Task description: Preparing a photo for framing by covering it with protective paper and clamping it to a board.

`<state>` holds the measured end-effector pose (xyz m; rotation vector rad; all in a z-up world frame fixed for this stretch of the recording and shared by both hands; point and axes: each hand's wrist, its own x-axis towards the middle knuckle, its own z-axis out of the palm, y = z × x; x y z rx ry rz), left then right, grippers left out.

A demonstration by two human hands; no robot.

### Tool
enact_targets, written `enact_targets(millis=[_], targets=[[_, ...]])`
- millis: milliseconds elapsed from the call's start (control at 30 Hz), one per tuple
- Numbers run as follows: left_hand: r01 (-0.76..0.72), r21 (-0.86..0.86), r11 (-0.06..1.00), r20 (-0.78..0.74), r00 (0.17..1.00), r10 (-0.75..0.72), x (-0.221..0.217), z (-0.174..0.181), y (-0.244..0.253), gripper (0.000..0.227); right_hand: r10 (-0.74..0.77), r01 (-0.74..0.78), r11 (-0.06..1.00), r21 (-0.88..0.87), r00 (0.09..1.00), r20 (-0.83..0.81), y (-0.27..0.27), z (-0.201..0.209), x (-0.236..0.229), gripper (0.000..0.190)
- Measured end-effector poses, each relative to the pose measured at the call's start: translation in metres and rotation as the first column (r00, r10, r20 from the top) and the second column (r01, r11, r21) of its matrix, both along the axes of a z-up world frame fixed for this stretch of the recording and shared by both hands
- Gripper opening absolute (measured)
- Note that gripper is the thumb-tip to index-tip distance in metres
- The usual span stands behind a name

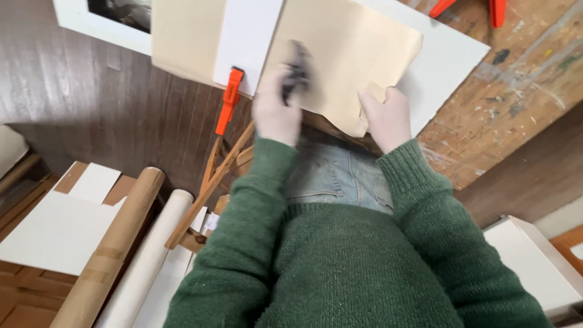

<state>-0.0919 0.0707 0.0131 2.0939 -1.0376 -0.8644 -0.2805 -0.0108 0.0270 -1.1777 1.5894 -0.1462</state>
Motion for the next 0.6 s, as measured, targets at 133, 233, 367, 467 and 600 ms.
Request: enact_targets(millis=[133,233,367,467,600], targets=[[-0.01,-0.018,1.0,0.108,0.994,0.011,0.004,0.0,0.008,0.04,-0.002,0.002,1.0,0.015,1.0,-0.025,0.005,-0.002,-0.002,0.041],[0.134,-0.037,0.99,0.173,0.977,-0.126,-0.034,-0.004,0.016,0.042,-0.007,0.007,1.0,0.009,1.0,-0.01,0.008,0.003,-0.004,0.04],[0.13,-0.041,0.991,0.051,0.99,-0.128,-0.017,0.003,-0.003,0.039,0.017,-0.016,0.999,-0.038,1.0,0.022,0.007,-0.004,-0.006,0.038],[0.072,0.072,0.995,0.111,0.991,-0.079,-0.019,0.0,0.0,0.043,0.024,-0.023,0.999,-0.041,1.0,0.011,0.014,-0.003,-0.013,0.037],[0.134,0.008,0.991,0.169,0.977,-0.133,-0.046,-0.012,-0.003,0.039,-0.002,0.002,1.0,-0.006,1.0,-0.007,0.01,-0.003,-0.01,0.039]])
